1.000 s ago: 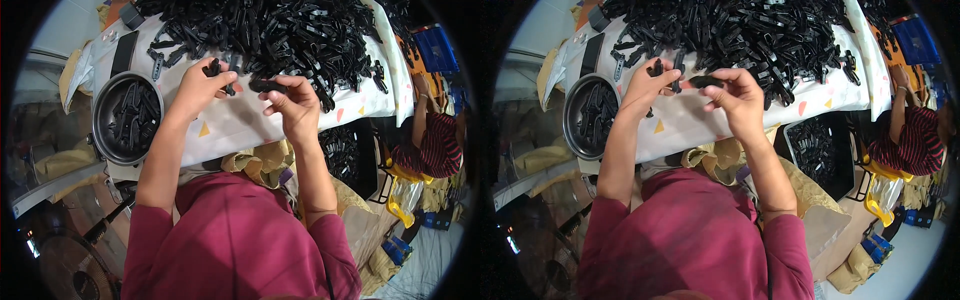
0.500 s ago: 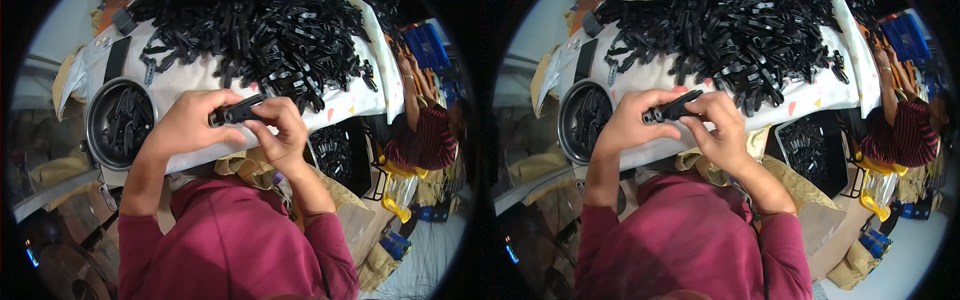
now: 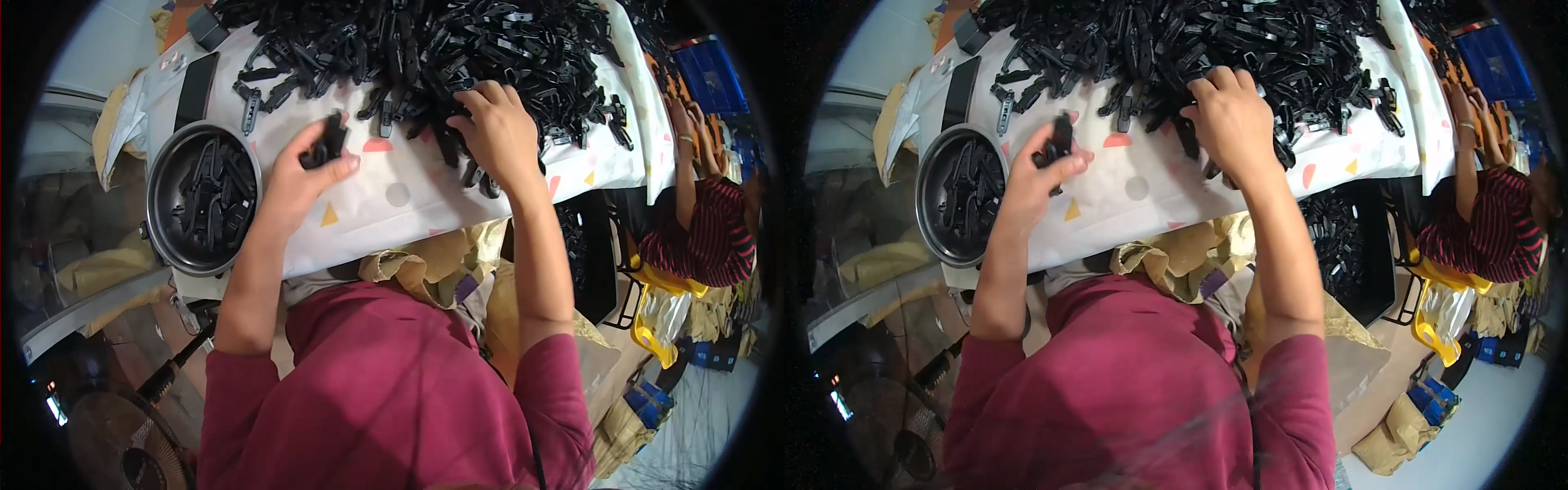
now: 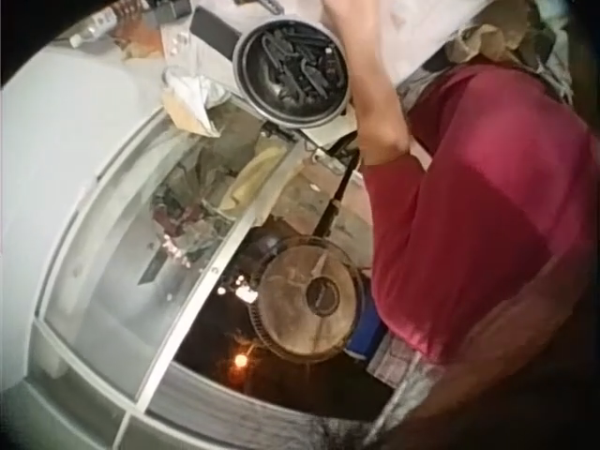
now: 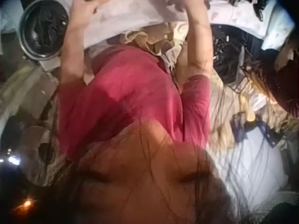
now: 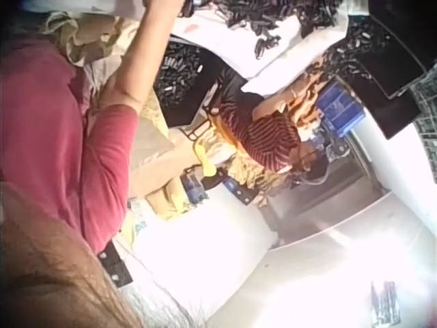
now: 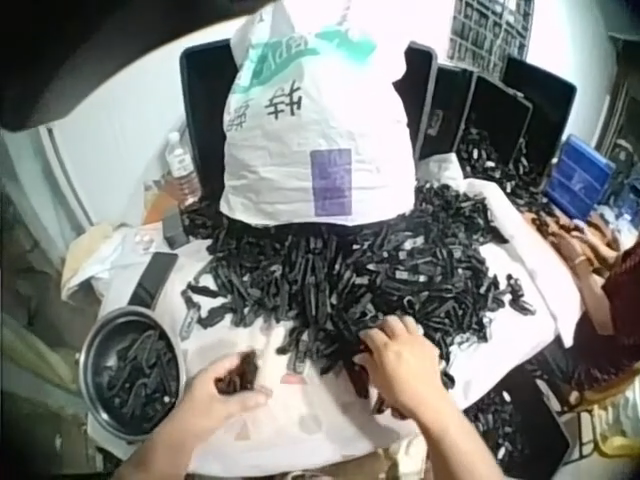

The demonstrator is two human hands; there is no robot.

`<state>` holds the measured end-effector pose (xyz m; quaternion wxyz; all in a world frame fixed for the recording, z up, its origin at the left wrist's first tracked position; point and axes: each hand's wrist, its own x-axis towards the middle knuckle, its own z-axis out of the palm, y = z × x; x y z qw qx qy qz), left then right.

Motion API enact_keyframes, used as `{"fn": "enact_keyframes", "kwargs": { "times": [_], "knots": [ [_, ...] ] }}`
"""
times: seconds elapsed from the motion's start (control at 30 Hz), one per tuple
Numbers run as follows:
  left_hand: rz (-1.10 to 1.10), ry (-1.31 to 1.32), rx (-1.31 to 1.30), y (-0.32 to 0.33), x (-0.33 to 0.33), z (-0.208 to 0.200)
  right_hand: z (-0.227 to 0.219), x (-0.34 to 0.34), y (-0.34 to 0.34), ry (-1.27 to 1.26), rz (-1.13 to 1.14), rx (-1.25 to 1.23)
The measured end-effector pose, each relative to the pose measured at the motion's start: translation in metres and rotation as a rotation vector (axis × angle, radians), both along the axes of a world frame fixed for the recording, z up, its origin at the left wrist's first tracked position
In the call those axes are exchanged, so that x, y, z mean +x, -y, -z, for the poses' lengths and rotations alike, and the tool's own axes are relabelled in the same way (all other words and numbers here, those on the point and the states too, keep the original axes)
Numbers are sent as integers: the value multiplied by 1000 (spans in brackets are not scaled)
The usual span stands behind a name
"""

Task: Assembling small black plastic hardware components by hand at a workbench.

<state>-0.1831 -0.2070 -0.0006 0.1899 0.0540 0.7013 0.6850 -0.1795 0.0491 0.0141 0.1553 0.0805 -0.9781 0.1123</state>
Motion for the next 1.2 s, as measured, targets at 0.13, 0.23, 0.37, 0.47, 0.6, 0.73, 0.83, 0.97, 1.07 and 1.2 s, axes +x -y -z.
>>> {"fn": "enact_keyframes", "kwargs": {
  "times": [0.13,0.23,0.37,0.47,0.6,0.73,0.83,0.97,1.07,1.2],
  "knots": [
    [-254,185,156,-13,-17,8,11,-11,2,32,-23,122],
    [-256,-175,-200,-33,-33,16,17,-6,-1,41,-23,163],
    [-150,-616,-797,-52,-62,20,22,-4,0,4,21,174],
    [-71,-597,-976,-60,-72,14,11,2,2,-21,78,43],
    [40,-500,-1013,-41,-56,1,9,20,-1,55,167,-663],
    [96,-395,-1010,-33,-52,-3,13,26,11,378,155,-1444],
    [62,-462,-1095,-32,-49,2,4,34,20,418,49,-1528],
    [63,-140,-478,-25,-37,-8,-9,48,27,397,-193,-1588],
    [169,178,83,-24,-23,-36,-22,53,33,300,-247,-1213],
    [369,153,190,-19,-23,-47,-36,44,41,-88,-416,-742]
  ]
}}
